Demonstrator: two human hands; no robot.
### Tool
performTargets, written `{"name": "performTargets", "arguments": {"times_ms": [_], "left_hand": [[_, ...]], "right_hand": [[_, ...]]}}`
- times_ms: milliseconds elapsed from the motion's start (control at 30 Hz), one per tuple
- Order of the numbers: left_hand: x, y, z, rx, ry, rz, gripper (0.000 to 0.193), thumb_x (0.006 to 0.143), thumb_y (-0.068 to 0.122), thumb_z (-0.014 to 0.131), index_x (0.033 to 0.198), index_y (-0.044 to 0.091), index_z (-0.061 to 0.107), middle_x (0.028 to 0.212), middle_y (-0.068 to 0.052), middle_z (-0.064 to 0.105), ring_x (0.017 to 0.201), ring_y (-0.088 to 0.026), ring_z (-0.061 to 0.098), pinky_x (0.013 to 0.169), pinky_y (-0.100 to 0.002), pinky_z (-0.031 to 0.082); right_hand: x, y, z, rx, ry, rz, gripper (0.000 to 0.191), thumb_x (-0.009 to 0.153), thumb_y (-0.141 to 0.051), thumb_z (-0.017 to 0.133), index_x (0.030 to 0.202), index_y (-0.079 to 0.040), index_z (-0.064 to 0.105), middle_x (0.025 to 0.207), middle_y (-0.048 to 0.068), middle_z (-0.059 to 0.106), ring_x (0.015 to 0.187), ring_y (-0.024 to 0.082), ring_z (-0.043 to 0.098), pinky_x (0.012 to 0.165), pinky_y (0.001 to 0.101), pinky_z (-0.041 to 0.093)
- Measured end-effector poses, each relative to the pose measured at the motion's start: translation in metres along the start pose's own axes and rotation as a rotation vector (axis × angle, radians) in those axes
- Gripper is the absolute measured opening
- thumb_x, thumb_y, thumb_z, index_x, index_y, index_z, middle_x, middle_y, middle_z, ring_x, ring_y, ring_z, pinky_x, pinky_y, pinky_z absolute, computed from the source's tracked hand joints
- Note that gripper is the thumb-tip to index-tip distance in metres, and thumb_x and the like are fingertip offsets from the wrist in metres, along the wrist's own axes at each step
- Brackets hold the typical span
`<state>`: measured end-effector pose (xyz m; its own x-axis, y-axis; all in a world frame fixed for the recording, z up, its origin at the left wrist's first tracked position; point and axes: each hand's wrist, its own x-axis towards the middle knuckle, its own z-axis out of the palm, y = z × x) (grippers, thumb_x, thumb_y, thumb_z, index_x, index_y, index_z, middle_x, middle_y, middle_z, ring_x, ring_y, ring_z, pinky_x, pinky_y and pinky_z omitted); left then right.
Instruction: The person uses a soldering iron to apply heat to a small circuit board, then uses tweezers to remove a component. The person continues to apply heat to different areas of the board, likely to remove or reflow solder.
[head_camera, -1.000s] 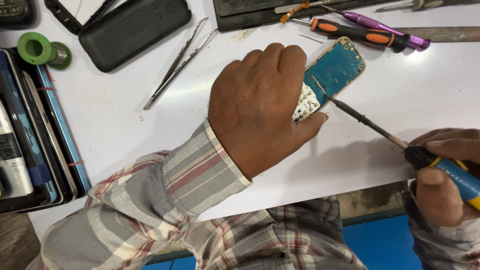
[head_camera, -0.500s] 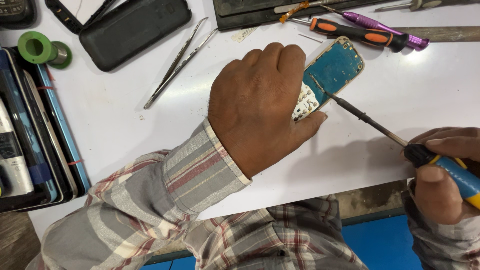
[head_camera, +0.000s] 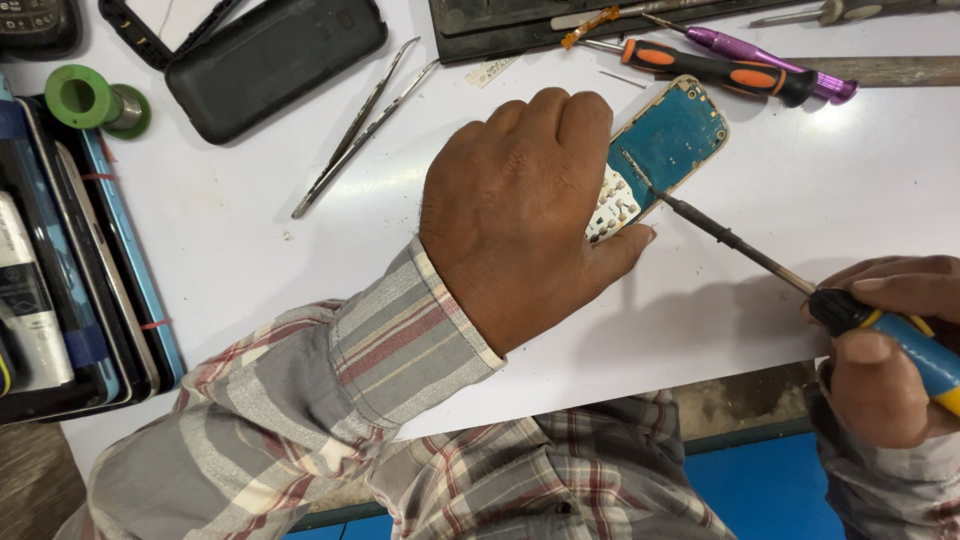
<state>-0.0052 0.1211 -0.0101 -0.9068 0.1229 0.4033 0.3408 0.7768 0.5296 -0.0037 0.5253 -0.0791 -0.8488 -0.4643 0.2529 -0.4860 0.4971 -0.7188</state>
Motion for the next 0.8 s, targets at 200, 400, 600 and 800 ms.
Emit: {"name": "performTargets", "arguments": {"times_ms": [200,400,600,800], "left_hand": [[0.001,0.000,0.001,0.005,-0.001,0.000,0.060,0.073,0.038,0.093,0.101,0.003,0.053,0.087,-0.010,0.054,0.072,-0.024,0.056,0.061,-0.043,0.042],[0.001,-0.001,0.001,0.011,-0.019,-0.005,0.060,0.073,0.038,0.093,0.101,0.002,0.054,0.086,-0.010,0.054,0.071,-0.024,0.056,0.059,-0.043,0.042],[0.001,0.000,0.002,0.007,-0.010,-0.011,0.060,0.072,0.038,0.093,0.101,0.003,0.054,0.087,-0.010,0.055,0.072,-0.024,0.057,0.060,-0.043,0.042],[0.000,-0.001,0.001,0.002,-0.006,-0.005,0.061,0.072,0.038,0.093,0.102,0.003,0.054,0.087,-0.010,0.054,0.073,-0.025,0.057,0.061,-0.043,0.042]], "right_hand": [[0.013,-0.007,-0.005,-0.080,-0.070,0.012,0.037,0.110,-0.034,0.068,0.121,-0.002,0.053,0.098,0.019,0.070,0.092,0.027,0.076,0.087,0.0320,0.062],[0.029,-0.011,-0.009,-0.045,-0.228,0.071,0.036,0.101,-0.029,0.069,0.121,-0.002,0.055,0.101,0.019,0.071,0.089,0.025,0.077,0.083,0.0322,0.063],[0.013,-0.016,-0.001,-0.050,-0.073,0.036,0.042,0.106,-0.034,0.070,0.122,0.000,0.051,0.103,0.018,0.070,0.096,0.025,0.076,0.090,0.0324,0.062],[0.017,-0.032,0.007,-0.090,0.003,0.072,0.035,0.118,-0.031,0.068,0.122,0.001,0.054,0.103,0.017,0.071,0.094,0.022,0.076,0.091,0.0287,0.062]]}}
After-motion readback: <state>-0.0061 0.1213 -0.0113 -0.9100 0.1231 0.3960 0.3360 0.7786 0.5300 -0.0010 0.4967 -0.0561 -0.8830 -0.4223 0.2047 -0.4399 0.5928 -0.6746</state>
